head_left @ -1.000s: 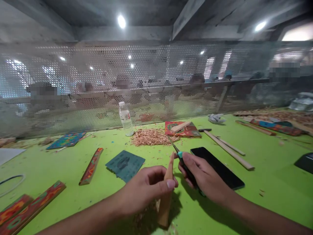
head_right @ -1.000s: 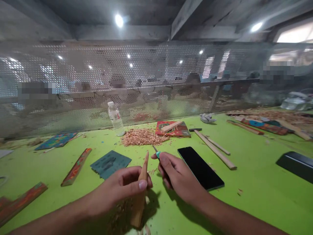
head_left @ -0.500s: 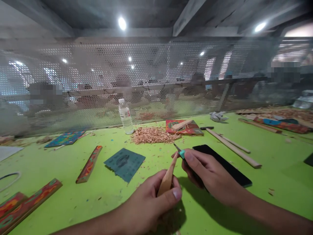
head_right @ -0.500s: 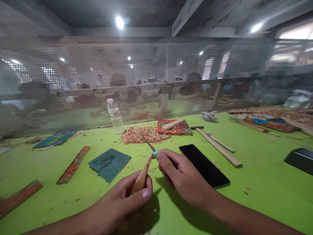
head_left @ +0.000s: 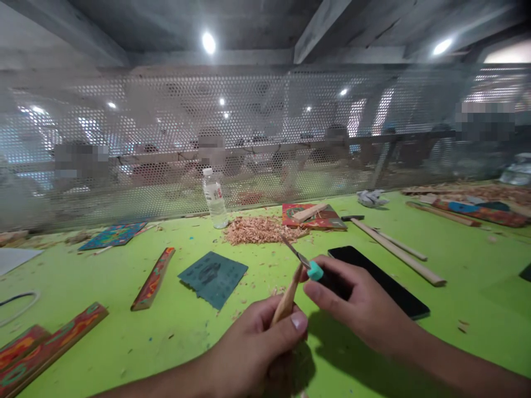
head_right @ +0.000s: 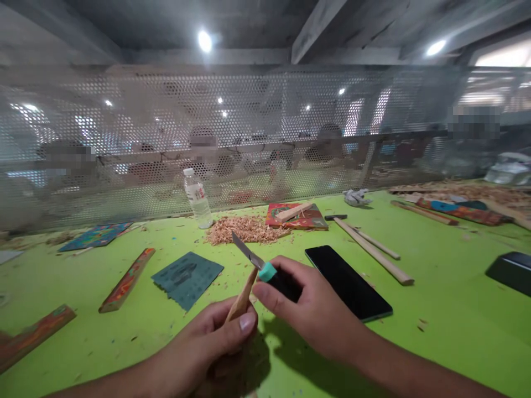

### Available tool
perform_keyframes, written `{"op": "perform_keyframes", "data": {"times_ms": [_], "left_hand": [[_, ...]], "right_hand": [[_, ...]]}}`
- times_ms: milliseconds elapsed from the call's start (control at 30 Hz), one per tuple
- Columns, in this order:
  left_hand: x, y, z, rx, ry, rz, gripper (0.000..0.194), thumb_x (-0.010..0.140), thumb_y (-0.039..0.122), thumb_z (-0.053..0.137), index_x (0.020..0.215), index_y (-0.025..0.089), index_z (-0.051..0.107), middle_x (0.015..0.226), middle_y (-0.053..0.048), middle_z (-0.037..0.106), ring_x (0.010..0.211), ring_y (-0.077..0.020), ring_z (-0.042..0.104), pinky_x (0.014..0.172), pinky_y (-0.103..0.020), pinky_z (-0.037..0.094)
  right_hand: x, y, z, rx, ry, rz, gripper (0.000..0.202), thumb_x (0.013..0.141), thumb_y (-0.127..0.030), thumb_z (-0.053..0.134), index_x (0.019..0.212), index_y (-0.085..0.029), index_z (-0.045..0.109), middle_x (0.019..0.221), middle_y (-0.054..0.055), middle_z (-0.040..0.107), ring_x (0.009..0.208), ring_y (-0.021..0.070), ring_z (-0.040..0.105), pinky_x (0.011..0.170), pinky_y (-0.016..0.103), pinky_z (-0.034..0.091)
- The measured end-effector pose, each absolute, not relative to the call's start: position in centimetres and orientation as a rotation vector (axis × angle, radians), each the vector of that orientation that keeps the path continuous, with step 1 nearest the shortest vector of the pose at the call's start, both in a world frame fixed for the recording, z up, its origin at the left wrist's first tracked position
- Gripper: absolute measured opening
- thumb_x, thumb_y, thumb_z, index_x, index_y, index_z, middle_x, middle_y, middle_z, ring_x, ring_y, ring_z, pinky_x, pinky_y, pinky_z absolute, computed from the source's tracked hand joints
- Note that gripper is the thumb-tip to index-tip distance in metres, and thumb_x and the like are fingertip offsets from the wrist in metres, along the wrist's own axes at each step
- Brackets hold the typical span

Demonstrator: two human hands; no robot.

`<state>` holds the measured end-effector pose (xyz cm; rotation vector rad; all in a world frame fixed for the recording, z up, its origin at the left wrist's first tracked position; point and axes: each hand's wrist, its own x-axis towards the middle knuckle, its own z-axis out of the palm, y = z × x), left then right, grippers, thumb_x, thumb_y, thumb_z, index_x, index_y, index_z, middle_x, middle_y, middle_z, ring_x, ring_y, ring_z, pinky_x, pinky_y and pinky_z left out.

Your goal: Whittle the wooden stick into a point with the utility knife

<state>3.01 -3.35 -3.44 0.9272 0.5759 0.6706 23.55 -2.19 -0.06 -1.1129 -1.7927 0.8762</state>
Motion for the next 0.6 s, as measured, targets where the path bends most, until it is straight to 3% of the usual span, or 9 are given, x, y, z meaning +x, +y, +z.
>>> {"op": "perform_keyframes", "data": {"times_ms": [100, 167, 233, 300, 367, 433, 500, 567, 600], "left_hand": [[2.8, -2.8, -3.4, 1.075, 0.624, 0.614, 0.045, 0.089, 0.057, 0.081, 0.095, 0.019, 0.058, 0.059, 0.009, 0.051, 0.036, -0.0032, 0.033, 0.035, -0.017, 0.025], [2.9, -2.7, -3.3, 1.066, 0.611, 0.586, 0.045, 0.091, 0.06, 0.075, 0.101, 0.019, 0.059, 0.064, 0.002, 0.064, 0.035, -0.0076, 0.048, 0.033, -0.017, 0.032], [3.0, -2.9, -2.8, 1.037, 0.597, 0.627, 0.043, 0.091, 0.056, 0.075, 0.108, 0.019, 0.063, 0.079, -0.005, 0.074, 0.053, -0.0149, 0.067, 0.044, -0.021, 0.048], [3.0, -3.4, -2.0, 1.166, 0.691, 0.707, 0.025, 0.092, 0.035, 0.075, 0.106, 0.015, 0.073, 0.093, -0.009, 0.076, 0.076, -0.0163, 0.072, 0.067, -0.025, 0.057], [2.7, -3.7, -1.3, 1.368, 0.755, 0.664, 0.03, 0.091, 0.02, 0.065, 0.118, 0.016, 0.078, 0.106, -0.014, 0.077, 0.093, -0.0257, 0.074, 0.079, -0.037, 0.061], [2.2, -3.9, -1.1, 1.595, 0.731, 0.711, 0.06, 0.082, 0.008, 0.061, 0.138, 0.024, 0.072, 0.146, -0.015, 0.066, 0.133, -0.0377, 0.063, 0.109, -0.055, 0.053], [1.8, -3.8, -1.6, 1.834, 0.666, 0.744, 0.093, 0.074, 0.004, 0.06, 0.161, 0.034, 0.051, 0.175, -0.009, 0.034, 0.162, -0.0427, 0.026, 0.127, -0.067, 0.027], [1.6, -3.5, -2.3, 2.044, 0.603, 0.731, 0.112, 0.074, 0.006, 0.064, 0.172, 0.039, 0.02, 0.183, -0.006, 0.005, 0.165, -0.0443, 0.003, 0.127, -0.073, 0.019], [1.7, -3.4, -2.7, 2.144, 0.61, 0.717, 0.115, 0.077, 0.01, 0.068, 0.173, 0.038, 0.01, 0.182, -0.009, 0.0, 0.164, -0.0464, 0.0, 0.126, -0.075, 0.02]], "right_hand": [[23.3, -2.4, -0.4, -1.173, -1.803, 0.846, 0.028, 0.096, -0.049, 0.071, 0.087, -0.023, 0.063, 0.078, -0.002, 0.058, 0.075, 0.0186, 0.054, 0.067, 0.029, 0.046], [23.3, -2.4, -0.5, -1.194, -1.788, 0.839, 0.032, 0.097, -0.051, 0.069, 0.084, -0.024, 0.06, 0.076, -0.002, 0.056, 0.074, 0.0185, 0.053, 0.067, 0.03, 0.045], [23.3, -2.2, -0.6, -1.225, -1.76, 0.828, 0.035, 0.096, -0.055, 0.068, 0.084, -0.023, 0.061, 0.076, -0.001, 0.056, 0.074, 0.0195, 0.053, 0.067, 0.032, 0.046], [23.4, -2.2, -0.6, -1.245, -1.738, 0.821, 0.037, 0.095, -0.058, 0.067, 0.087, -0.023, 0.064, 0.078, 0.001, 0.06, 0.076, 0.0214, 0.055, 0.069, 0.033, 0.047], [23.4, -2.1, -0.6, -1.233, -1.709, 0.823, 0.035, 0.093, -0.057, 0.07, 0.09, -0.022, 0.067, 0.084, 0.003, 0.064, 0.081, 0.0233, 0.058, 0.071, 0.034, 0.05], [23.5, -2.1, -0.7, -1.219, -1.637, 0.861, 0.033, 0.091, -0.055, 0.074, 0.088, -0.023, 0.068, 0.081, 0.003, 0.064, 0.078, 0.0218, 0.059, 0.067, 0.032, 0.05], [23.4, -1.9, -0.9, -1.218, -1.514, 0.969, 0.036, 0.091, -0.056, 0.076, 0.081, -0.024, 0.064, 0.07, -0.001, 0.06, 0.065, 0.0177, 0.055, 0.057, 0.028, 0.047], [23.3, -1.7, -0.9, -1.201, -1.375, 1.133, 0.039, 0.091, -0.057, 0.076, 0.077, -0.024, 0.062, 0.063, -0.003, 0.058, 0.055, 0.0145, 0.053, 0.052, 0.025, 0.046], [23.2, -1.6, -0.9, -1.176, -1.3, 1.224, 0.038, 0.091, -0.056, 0.077, 0.078, -0.023, 0.064, 0.065, -0.002, 0.062, 0.056, 0.0145, 0.056, 0.053, 0.025, 0.049]]}}
